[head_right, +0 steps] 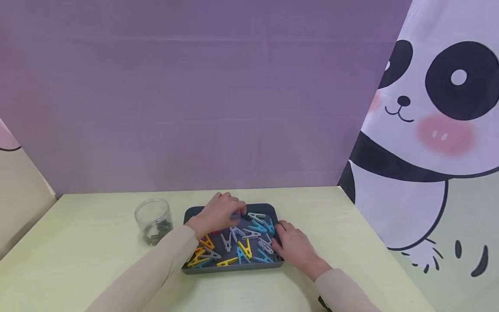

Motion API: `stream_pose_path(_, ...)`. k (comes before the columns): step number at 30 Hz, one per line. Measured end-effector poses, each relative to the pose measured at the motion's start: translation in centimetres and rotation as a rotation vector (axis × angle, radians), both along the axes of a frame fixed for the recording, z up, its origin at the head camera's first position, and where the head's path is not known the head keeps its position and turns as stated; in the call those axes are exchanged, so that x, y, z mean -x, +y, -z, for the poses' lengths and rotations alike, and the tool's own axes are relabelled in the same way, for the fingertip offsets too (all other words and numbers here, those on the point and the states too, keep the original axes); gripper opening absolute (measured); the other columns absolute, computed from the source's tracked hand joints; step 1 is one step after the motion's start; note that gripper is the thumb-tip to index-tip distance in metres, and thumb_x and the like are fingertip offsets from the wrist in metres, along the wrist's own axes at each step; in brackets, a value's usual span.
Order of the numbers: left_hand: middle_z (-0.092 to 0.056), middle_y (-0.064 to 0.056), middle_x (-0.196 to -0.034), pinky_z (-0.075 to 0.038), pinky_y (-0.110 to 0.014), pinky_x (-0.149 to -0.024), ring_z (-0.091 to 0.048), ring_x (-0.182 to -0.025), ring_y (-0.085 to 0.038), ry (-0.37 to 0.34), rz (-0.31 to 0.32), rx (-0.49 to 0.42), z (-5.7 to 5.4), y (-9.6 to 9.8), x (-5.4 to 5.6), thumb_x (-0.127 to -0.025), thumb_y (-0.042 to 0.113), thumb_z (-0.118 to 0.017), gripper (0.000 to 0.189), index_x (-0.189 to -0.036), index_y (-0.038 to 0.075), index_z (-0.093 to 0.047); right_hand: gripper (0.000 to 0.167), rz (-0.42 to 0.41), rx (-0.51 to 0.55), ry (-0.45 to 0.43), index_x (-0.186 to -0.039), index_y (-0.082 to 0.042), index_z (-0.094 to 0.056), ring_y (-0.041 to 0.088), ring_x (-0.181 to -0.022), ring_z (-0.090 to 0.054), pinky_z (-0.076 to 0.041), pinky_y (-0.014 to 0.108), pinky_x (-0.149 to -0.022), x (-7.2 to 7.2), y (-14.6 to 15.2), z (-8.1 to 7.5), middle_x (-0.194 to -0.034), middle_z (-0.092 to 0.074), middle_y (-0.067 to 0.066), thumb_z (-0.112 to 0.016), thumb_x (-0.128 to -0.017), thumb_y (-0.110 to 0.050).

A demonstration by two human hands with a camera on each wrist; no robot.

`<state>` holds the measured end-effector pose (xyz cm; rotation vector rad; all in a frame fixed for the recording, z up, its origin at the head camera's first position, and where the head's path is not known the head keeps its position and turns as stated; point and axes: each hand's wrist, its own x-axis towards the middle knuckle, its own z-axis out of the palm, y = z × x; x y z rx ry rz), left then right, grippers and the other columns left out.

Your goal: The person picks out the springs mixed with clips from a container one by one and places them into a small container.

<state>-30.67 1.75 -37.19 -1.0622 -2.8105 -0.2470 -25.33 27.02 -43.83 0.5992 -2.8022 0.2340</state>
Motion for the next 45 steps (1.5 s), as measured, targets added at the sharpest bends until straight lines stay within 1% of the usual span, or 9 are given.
stream_pose_path(4,-0.078,0.001,-0.112,-0.047,-0.040,-0.100,-0.059,-0.102,-0.021,0.009,0.015,0.024,0.0,0.2,0.8,-0.097,0.021,-0.080,0.024,-0.121,0.019,-0.076,0.030,0.002,0.001,-0.008,-0.118,0.004,-0.067,0.037,-0.109,-0.071,-0.060,0.052,-0.097,0.0,-0.1,0.0,-0.125,-0.069,0.023,-0.072,-0.097,-0.017)
stream_pose_path(9,-0.078,0.003,-0.110,-0.047,-0.040,-0.104,-0.060,-0.105,-0.020,0.036,0.028,0.048,-0.2,0.4,1.6,-0.097,0.021,-0.080,0.021,-0.117,0.021,-0.076,0.031,0.005,0.005,-0.008,-0.119,0.004,-0.067,0.037,-0.110,-0.070,-0.060,0.052,-0.097,0.1,-0.1,0.1,-0.126,-0.068,0.024,-0.072,-0.097,-0.016)
stream_pose_path(12,-0.077,0.003,-0.111,-0.048,-0.041,-0.106,-0.060,-0.107,-0.020,0.033,0.029,0.064,-0.1,0.6,2.0,-0.097,0.021,-0.080,0.020,-0.116,0.021,-0.076,0.031,0.006,0.003,-0.016,-0.120,0.005,-0.067,0.038,-0.111,-0.070,-0.059,0.053,-0.098,0.1,-0.2,0.1,-0.127,-0.068,0.025,-0.072,-0.097,-0.017)
stream_pose_path(19,-0.076,0.004,-0.111,-0.047,-0.040,-0.107,-0.059,-0.109,-0.019,0.017,0.028,0.102,0.8,0.8,3.2,-0.097,0.023,-0.080,0.020,-0.117,0.022,-0.075,0.032,0.013,0.006,-0.047,-0.121,0.004,-0.067,0.039,-0.113,-0.070,-0.059,0.053,-0.100,0.1,-0.4,0.1,-0.129,-0.068,0.024,-0.072,-0.098,-0.018)
stream_pose_path(24,-0.077,0.005,-0.110,-0.046,-0.038,-0.106,-0.059,-0.108,-0.018,0.018,0.028,0.103,1.6,1.0,3.9,-0.096,0.024,-0.081,0.022,-0.117,0.023,-0.076,0.032,0.013,0.004,-0.037,-0.121,0.004,-0.067,0.038,-0.112,-0.070,-0.059,0.053,-0.099,0.1,-0.4,0.1,-0.128,-0.068,0.024,-0.072,-0.097,-0.018)
stream_pose_path(29,-0.078,0.007,-0.111,-0.046,-0.037,-0.103,-0.061,-0.107,-0.017,0.023,0.026,0.112,2.2,1.4,4.4,-0.096,0.024,-0.081,0.021,-0.116,0.024,-0.077,0.032,0.011,0.002,-0.020,-0.120,0.005,-0.067,0.038,-0.111,-0.070,-0.059,0.052,-0.098,0.0,-0.2,0.1,-0.126,-0.068,0.024,-0.073,-0.097,-0.017)
stream_pose_path(36,-0.078,0.008,-0.112,-0.047,-0.036,-0.104,-0.063,-0.105,-0.015,0.022,0.009,0.159,3.2,1.7,4.9,-0.096,0.026,-0.082,0.020,-0.116,0.025,-0.077,0.032,0.010,0.005,-0.021,-0.120,0.004,-0.067,0.037,-0.111,-0.070,-0.059,0.052,-0.098,0.0,-0.2,0.1,-0.126,-0.069,0.023,-0.073,-0.097,-0.017)
stream_pose_path(39,-0.078,0.008,-0.112,-0.047,-0.037,-0.104,-0.062,-0.105,-0.015,0.022,0.010,0.158,3.6,1.7,5.0,-0.096,0.025,-0.082,0.020,-0.116,0.025,-0.077,0.032,0.011,0.003,-0.018,-0.120,0.004,-0.068,0.037,-0.111,-0.070,-0.059,0.052,-0.098,-0.1,-0.1,0.1,-0.126,-0.069,0.024,-0.073,-0.097,-0.017)
stream_pose_path(45,-0.078,0.007,-0.116,-0.047,-0.036,-0.103,-0.062,-0.105,-0.016,0.031,-0.001,0.154,4.0,1.8,5.2,-0.097,0.025,-0.081,0.021,-0.117,0.024,-0.077,0.033,0.015,-0.002,-0.023,-0.121,0.004,-0.067,0.038,-0.112,-0.070,-0.059,0.052,-0.099,-0.1,0.0,0.0,-0.127,-0.068,0.024,-0.072,-0.097,-0.017)
